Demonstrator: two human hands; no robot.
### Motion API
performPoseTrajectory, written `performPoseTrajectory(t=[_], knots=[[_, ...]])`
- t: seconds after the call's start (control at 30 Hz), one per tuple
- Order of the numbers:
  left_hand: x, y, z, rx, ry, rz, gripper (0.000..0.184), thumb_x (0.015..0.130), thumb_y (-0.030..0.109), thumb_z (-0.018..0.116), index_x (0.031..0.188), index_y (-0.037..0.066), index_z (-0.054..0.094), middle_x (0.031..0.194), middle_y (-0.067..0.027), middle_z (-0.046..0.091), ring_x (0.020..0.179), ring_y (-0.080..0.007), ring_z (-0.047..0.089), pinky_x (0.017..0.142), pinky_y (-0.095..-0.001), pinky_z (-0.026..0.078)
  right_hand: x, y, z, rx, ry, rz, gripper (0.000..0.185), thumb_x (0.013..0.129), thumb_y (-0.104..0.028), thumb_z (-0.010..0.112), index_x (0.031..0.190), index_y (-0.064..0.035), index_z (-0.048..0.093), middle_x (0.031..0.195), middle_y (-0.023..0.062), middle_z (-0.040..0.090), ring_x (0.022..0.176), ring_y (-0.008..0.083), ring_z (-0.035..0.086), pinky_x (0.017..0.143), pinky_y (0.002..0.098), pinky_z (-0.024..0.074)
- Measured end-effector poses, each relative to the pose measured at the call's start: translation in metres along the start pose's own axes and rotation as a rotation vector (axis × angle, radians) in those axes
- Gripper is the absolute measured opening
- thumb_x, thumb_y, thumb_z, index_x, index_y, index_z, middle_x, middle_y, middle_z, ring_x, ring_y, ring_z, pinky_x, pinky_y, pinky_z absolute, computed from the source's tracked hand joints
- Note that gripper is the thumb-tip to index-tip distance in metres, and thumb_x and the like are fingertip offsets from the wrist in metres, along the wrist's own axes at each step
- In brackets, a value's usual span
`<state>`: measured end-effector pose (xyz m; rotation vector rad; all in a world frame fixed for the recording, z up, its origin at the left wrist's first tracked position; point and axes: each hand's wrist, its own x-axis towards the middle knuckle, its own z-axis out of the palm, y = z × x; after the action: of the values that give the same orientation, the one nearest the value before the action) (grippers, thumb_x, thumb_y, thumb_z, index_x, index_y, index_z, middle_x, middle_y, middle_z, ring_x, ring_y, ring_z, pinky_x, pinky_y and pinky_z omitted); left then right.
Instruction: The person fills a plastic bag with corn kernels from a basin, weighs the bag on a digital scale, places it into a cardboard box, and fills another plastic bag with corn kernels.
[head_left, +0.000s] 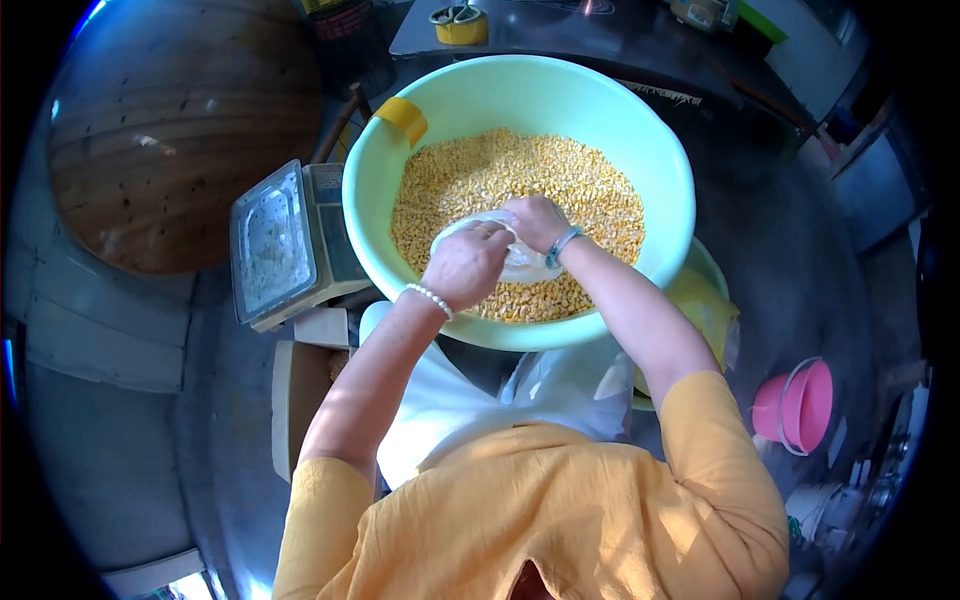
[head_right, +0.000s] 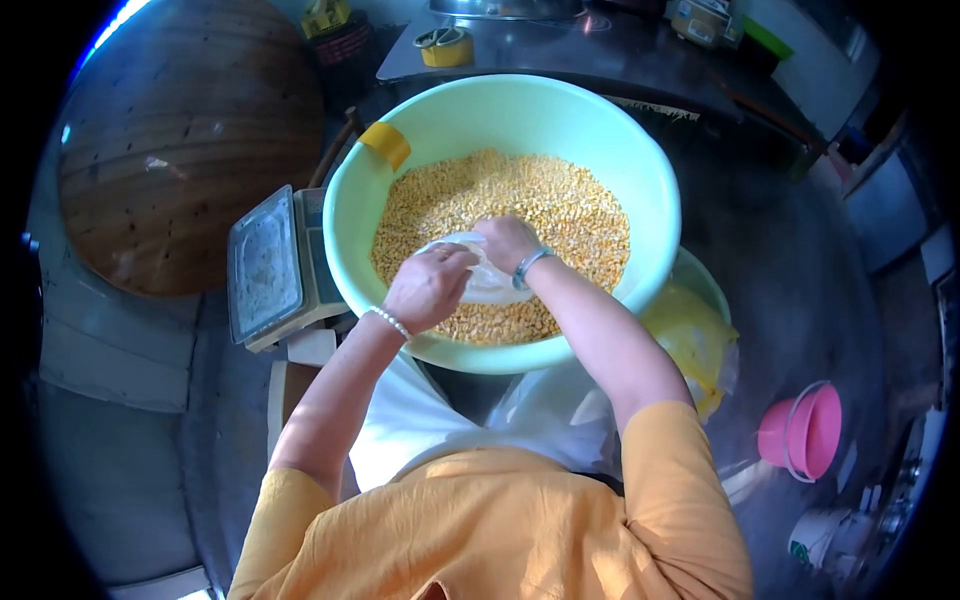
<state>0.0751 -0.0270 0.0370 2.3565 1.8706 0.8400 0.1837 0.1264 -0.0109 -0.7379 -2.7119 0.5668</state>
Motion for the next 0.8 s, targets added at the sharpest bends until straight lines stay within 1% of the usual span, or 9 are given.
performPoseTrajectory(t=[0.17, 0.27, 0.3, 0.4, 0.5, 0.6, 0.73, 0.77, 0.8], knots=[[-0.005, -0.021, 0.046, 0.153, -0.415, 0.035, 0.052, 0.088, 0.049, 0.041, 0.113, 0.007, 0.058, 0.104, -0.0181, 0.062, 0.102, -0.0333, 0.057, 0.091, -0.042, 0.04, 0.0, 0.001, -0.001, 0.061, -0.048, 0.048, 0.012, 0.081, -0.008, 0.052, 0.078, -0.0102, 0.063, 0.068, 0.0122, 0.061, 0.064, 0.0258, 0.06, 0.064, 0.0374, 0.0482], [0.008, -0.016, 0.046, -0.041, -0.903, -0.225, 0.055, 0.089, 0.05, 0.037, 0.11, 0.004, 0.06, 0.105, -0.0187, 0.062, 0.101, -0.0347, 0.057, 0.092, -0.0411, 0.039, 0.002, 0.014, 0.003, 0.077, 0.092, 0.053, 0.012, 0.081, -0.008, 0.052, 0.079, -0.0099, 0.064, 0.07, 0.0126, 0.062, 0.064, 0.0265, 0.06, 0.065, 0.0375, 0.0483], [0.007, -0.013, 0.042, -0.068, -0.892, -0.197, 0.057, 0.09, 0.049, 0.032, 0.104, 0.002, 0.062, 0.102, -0.0203, 0.062, 0.099, -0.0359, 0.057, 0.09, -0.042, 0.041, 0.001, 0.013, 0.001, 0.088, 0.129, 0.042, 0.012, 0.081, -0.009, 0.052, 0.08, -0.0092, 0.064, 0.072, 0.013, 0.063, 0.066, 0.0271, 0.061, 0.066, 0.0381, 0.0484], [0.0, -0.032, 0.067, 0.099, -0.956, 0.041, 0.036, 0.085, 0.034, 0.053, 0.113, 0.01, 0.054, 0.105, -0.0189, 0.059, 0.094, -0.0337, 0.058, 0.081, -0.0422, 0.046, 0.002, 0.009, -0.007, 0.06, 0.003, 0.131, 0.013, 0.081, -0.013, 0.053, 0.082, -0.008, 0.065, 0.081, 0.0165, 0.064, 0.078, 0.0297, 0.063, 0.074, 0.0391, 0.0497], [0.017, 0.014, 0.0, 0.005, -0.39, -0.27, 0.036, 0.078, 0.025, 0.063, 0.109, 0.01, 0.055, 0.104, -0.0169, 0.059, 0.091, -0.0318, 0.058, 0.075, -0.0409, 0.048, 0.001, 0.007, -0.01, 0.041, -0.034, 0.121, 0.013, 0.082, -0.015, 0.054, 0.083, -0.0074, 0.065, 0.083, 0.016, 0.064, 0.081, 0.0299, 0.063, 0.075, 0.0392, 0.0493], [0.018, -0.004, 0.003, 0.217, 0.211, -0.187, 0.031, 0.071, 0.024, 0.07, 0.097, 0.009, 0.061, 0.098, -0.0145, 0.06, 0.086, -0.0328, 0.058, 0.075, -0.0396, 0.048, 0.0, -0.001, -0.015, -0.043, -0.078, 0.119, 0.016, 0.084, -0.019, 0.054, 0.087, -0.0087, 0.066, 0.084, 0.0153, 0.065, 0.081, 0.0293, 0.063, 0.077, 0.0391, 0.0489], [0.012, -0.039, 0.03, 0.248, -0.034, -0.465, 0.025, 0.074, 0.026, 0.065, 0.086, 0.005, 0.064, 0.087, -0.0158, 0.064, 0.083, -0.033, 0.061, 0.075, -0.0405, 0.049, 0.0, 0.0, -0.009, 0.085, 0.039, 0.136, 0.022, 0.077, -0.022, 0.064, 0.098, -0.0129, 0.065, 0.075, 0.0115, 0.064, 0.076, 0.0274, 0.063, 0.074, 0.0369, 0.0496], [0.015, -0.048, 0.035, 0.201, -0.157, -0.575, 0.024, 0.075, 0.027, 0.062, 0.085, 0.005, 0.065, 0.085, -0.0162, 0.064, 0.082, -0.033, 0.061, 0.075, -0.0408, 0.049, 0.001, -0.001, -0.013, 0.186, -0.008, 0.236, 0.039, 0.074, -0.022, 0.067, 0.111, -0.0128, 0.059, 0.09, 0.0121, 0.065, 0.088, 0.027, 0.062, 0.081, 0.0362, 0.0482], [0.018, -0.051, 0.037, 0.151, -0.28, -0.681, 0.024, 0.076, 0.027, 0.06, 0.083, 0.004, 0.065, 0.083, -0.0166, 0.065, 0.081, -0.0329, 0.062, 0.075, -0.041, 0.05, 0.001, 0.0, -0.014, 0.176, 0.126, 0.083, 0.043, 0.073, -0.021, 0.068, 0.113, -0.0121, 0.057, 0.097, 0.0125, 0.062, 0.094, 0.0276, 0.059, 0.084, 0.0365, 0.0471]])
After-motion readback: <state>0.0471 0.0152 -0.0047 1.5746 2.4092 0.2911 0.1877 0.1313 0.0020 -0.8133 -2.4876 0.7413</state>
